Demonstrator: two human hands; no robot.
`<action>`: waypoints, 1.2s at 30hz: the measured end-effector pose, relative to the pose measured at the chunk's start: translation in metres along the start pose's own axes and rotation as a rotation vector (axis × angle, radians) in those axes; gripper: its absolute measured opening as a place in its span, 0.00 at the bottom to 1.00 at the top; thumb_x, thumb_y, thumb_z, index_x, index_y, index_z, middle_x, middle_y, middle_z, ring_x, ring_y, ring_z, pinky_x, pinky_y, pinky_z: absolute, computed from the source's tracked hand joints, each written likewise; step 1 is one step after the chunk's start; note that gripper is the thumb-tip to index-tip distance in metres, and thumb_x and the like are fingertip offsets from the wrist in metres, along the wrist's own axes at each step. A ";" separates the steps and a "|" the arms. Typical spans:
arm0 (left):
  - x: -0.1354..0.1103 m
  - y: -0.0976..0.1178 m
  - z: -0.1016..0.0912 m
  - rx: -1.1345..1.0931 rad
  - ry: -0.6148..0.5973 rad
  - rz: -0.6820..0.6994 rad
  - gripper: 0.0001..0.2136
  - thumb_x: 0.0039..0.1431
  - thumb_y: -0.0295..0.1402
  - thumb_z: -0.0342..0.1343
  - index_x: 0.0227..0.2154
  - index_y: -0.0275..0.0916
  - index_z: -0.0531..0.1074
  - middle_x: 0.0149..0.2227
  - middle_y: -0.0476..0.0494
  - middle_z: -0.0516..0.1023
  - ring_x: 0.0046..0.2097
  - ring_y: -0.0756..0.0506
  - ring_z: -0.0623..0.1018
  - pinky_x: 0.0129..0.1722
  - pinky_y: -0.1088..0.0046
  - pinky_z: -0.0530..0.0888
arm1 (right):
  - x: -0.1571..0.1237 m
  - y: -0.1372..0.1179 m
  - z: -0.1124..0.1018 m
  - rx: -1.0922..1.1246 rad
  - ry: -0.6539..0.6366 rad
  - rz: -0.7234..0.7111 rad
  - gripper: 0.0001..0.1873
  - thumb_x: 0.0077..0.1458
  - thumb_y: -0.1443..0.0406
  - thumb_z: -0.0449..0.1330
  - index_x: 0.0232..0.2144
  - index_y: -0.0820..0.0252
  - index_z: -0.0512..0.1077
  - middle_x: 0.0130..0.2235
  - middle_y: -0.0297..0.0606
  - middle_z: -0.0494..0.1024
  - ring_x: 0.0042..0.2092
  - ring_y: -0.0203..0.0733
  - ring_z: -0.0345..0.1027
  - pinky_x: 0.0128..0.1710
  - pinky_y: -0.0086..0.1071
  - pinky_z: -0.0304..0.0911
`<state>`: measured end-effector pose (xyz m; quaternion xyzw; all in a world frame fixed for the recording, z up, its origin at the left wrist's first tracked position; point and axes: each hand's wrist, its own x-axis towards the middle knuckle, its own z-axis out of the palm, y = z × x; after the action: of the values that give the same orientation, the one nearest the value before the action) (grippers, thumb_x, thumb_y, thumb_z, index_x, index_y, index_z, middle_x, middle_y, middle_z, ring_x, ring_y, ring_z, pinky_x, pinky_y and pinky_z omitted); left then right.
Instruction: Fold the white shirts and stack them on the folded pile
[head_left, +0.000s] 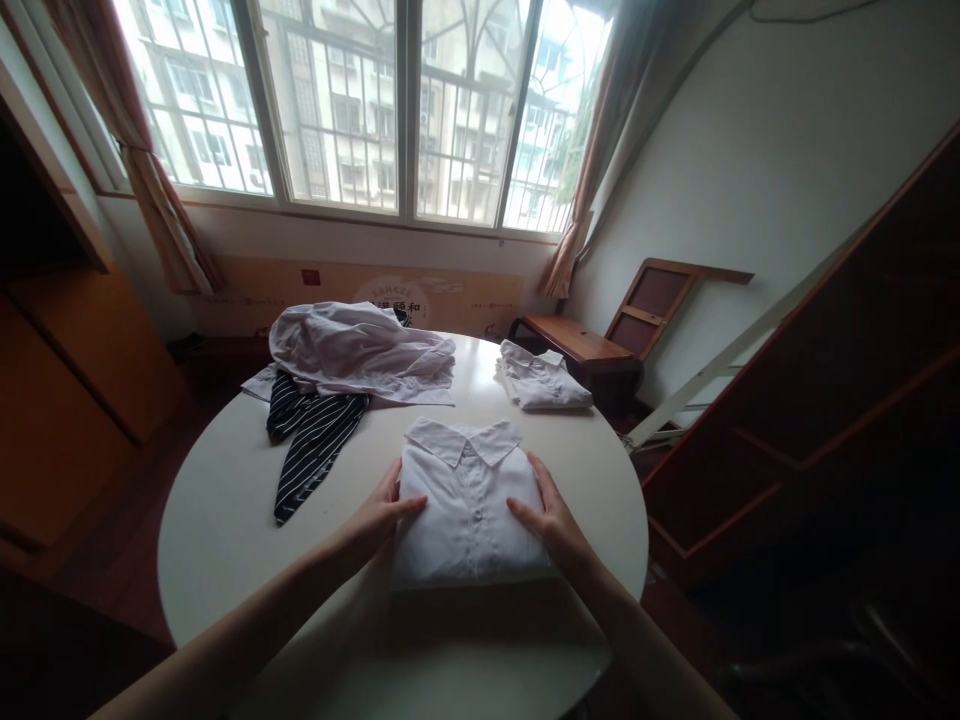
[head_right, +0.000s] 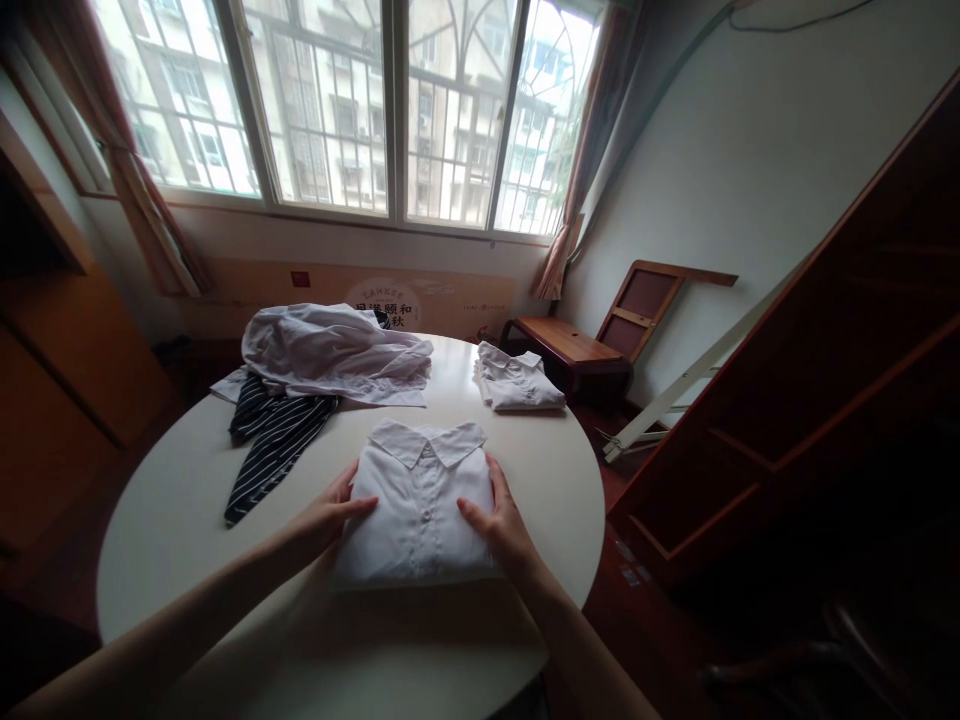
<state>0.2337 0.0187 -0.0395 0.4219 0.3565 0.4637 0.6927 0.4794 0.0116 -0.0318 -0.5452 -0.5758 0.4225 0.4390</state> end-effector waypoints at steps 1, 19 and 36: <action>0.003 0.000 0.001 0.019 0.018 0.013 0.41 0.45 0.31 0.61 0.61 0.41 0.46 0.57 0.35 0.64 0.54 0.37 0.69 0.50 0.62 0.69 | 0.003 0.000 -0.001 -0.008 0.005 0.002 0.45 0.44 0.56 0.61 0.61 0.58 0.47 0.64 0.44 0.48 0.63 0.46 0.43 0.62 0.41 0.39; 0.155 0.033 0.072 0.136 0.039 0.225 0.40 0.42 0.28 0.59 0.60 0.40 0.51 0.63 0.41 0.53 0.60 0.39 0.60 0.56 0.65 0.62 | 0.128 -0.026 -0.104 0.000 0.166 -0.121 0.48 0.38 0.57 0.65 0.60 0.60 0.50 0.60 0.45 0.57 0.59 0.48 0.53 0.58 0.40 0.51; 0.335 0.027 0.127 0.189 0.003 0.258 0.43 0.33 0.21 0.47 0.61 0.33 0.48 0.55 0.37 0.65 0.49 0.42 0.71 0.48 0.66 0.69 | 0.269 -0.020 -0.199 -0.021 0.192 -0.061 0.48 0.32 0.63 0.66 0.57 0.65 0.55 0.51 0.49 0.68 0.49 0.48 0.65 0.46 0.39 0.63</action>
<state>0.4425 0.3087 0.0005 0.5267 0.3426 0.5139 0.5841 0.6615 0.2806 0.0507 -0.5702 -0.5517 0.3486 0.4991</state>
